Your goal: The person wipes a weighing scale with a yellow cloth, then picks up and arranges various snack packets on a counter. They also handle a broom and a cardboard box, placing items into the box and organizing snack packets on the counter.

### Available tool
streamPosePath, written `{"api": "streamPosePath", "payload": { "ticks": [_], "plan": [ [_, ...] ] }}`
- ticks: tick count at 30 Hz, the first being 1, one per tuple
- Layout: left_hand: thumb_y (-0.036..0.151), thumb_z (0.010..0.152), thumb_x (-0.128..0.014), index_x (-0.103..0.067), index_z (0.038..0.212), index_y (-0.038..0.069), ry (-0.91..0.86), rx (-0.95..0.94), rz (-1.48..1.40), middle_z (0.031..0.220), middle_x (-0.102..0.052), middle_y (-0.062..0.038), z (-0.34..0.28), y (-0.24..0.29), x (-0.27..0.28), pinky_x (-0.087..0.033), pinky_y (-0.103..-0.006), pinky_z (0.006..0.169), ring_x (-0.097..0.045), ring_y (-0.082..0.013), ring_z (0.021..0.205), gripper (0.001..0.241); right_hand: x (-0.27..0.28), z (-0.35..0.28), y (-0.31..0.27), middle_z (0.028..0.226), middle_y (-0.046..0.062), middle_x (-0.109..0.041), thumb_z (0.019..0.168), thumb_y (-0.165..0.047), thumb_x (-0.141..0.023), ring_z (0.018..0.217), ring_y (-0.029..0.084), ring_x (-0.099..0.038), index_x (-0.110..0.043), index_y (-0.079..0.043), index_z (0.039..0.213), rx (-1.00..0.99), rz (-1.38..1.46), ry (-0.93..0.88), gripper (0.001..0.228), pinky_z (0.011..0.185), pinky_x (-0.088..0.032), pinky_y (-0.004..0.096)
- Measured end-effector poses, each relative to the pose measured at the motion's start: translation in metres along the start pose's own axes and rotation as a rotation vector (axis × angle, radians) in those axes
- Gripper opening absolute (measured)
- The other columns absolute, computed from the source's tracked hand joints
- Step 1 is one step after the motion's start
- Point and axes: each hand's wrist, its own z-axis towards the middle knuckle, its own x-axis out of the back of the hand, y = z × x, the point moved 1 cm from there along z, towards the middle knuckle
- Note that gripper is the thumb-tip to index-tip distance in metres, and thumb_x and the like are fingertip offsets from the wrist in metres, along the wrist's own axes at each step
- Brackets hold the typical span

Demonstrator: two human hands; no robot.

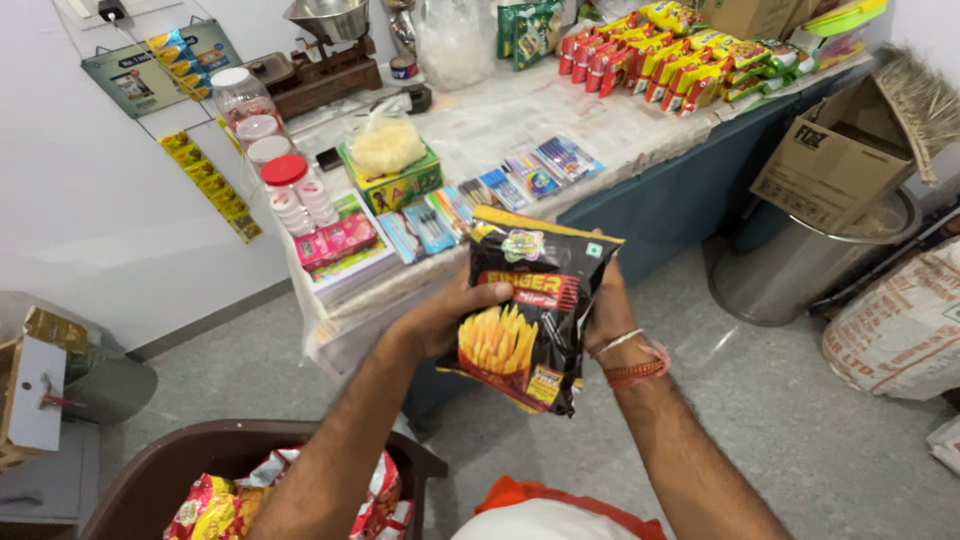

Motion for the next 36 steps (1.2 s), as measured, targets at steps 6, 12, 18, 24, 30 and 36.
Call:
{"api": "streamPosePath", "payload": {
  "ticks": [6, 12, 18, 24, 30, 36],
  "plan": [
    [0.035, 0.088, -0.076, -0.047, 0.147, 0.005, 0.022, 0.137, -0.438, 0.128, -0.068, -0.016, 0.021, -0.036, -0.004, -0.058, -0.0469, 0.100, -0.071, -0.0281, 0.112, 0.073, 0.006, -0.006, -0.030, 0.126, 0.012, -0.069, 0.102, -0.061, -0.042, 0.114, 0.023, -0.066, -0.059, -0.002, 0.135, 0.056, -0.124, -0.082, 0.069, 0.103, -0.052, 0.040],
    [0.033, 0.091, -0.074, -0.041, 0.148, 0.007, 0.144, -0.080, -0.373, 0.125, -0.068, -0.016, 0.063, -0.053, -0.014, -0.059, -0.0468, 0.097, -0.070, -0.0279, 0.110, 0.070, 0.037, -0.013, -0.063, 0.150, 0.017, -0.048, 0.092, -0.067, -0.045, 0.134, 0.028, -0.052, -0.032, -0.014, 0.156, -0.010, -0.360, -0.034, 0.085, 0.107, -0.045, 0.042],
    [0.032, 0.087, -0.075, -0.032, 0.149, 0.011, 0.242, -0.078, -0.145, 0.134, -0.060, -0.016, 0.101, -0.056, -0.027, -0.060, -0.0460, 0.095, -0.068, -0.0258, 0.115, 0.078, 0.062, -0.016, -0.089, 0.160, 0.010, -0.034, 0.081, -0.054, -0.064, 0.144, 0.024, -0.036, -0.010, -0.024, 0.163, -0.122, -0.645, -0.082, 0.102, 0.108, -0.040, 0.045],
    [0.040, 0.089, -0.076, -0.031, 0.155, 0.011, 0.281, -0.167, 0.000, 0.142, -0.056, -0.015, 0.129, -0.058, -0.023, -0.056, -0.0408, 0.102, -0.061, -0.0248, 0.127, 0.084, 0.071, 0.008, -0.105, 0.155, 0.012, -0.042, 0.086, -0.038, -0.071, 0.141, 0.025, -0.045, -0.021, -0.014, 0.160, -0.019, -0.585, -0.201, 0.093, 0.112, -0.042, 0.042],
    [0.068, 0.081, -0.055, -0.031, 0.160, 0.024, 0.518, -0.001, -0.036, 0.150, -0.048, -0.003, 0.134, -0.050, 0.031, -0.045, -0.0499, 0.088, -0.054, -0.0251, 0.117, 0.093, 0.094, 0.038, -0.104, 0.131, 0.017, -0.068, 0.093, -0.044, -0.066, 0.115, 0.027, -0.069, -0.055, 0.000, 0.141, -0.240, -0.057, -0.090, 0.066, 0.102, -0.054, 0.044],
    [0.066, 0.094, -0.057, -0.041, 0.158, 0.013, 0.408, -0.175, -0.195, 0.159, -0.052, -0.005, 0.171, -0.074, 0.053, -0.050, -0.0312, 0.108, -0.056, -0.0163, 0.139, 0.084, 0.098, 0.077, -0.092, 0.124, 0.014, -0.073, 0.091, -0.047, -0.064, 0.108, 0.026, -0.072, -0.062, -0.003, 0.133, -0.216, -0.044, -0.012, 0.061, 0.098, -0.057, 0.045]
  ]
}}
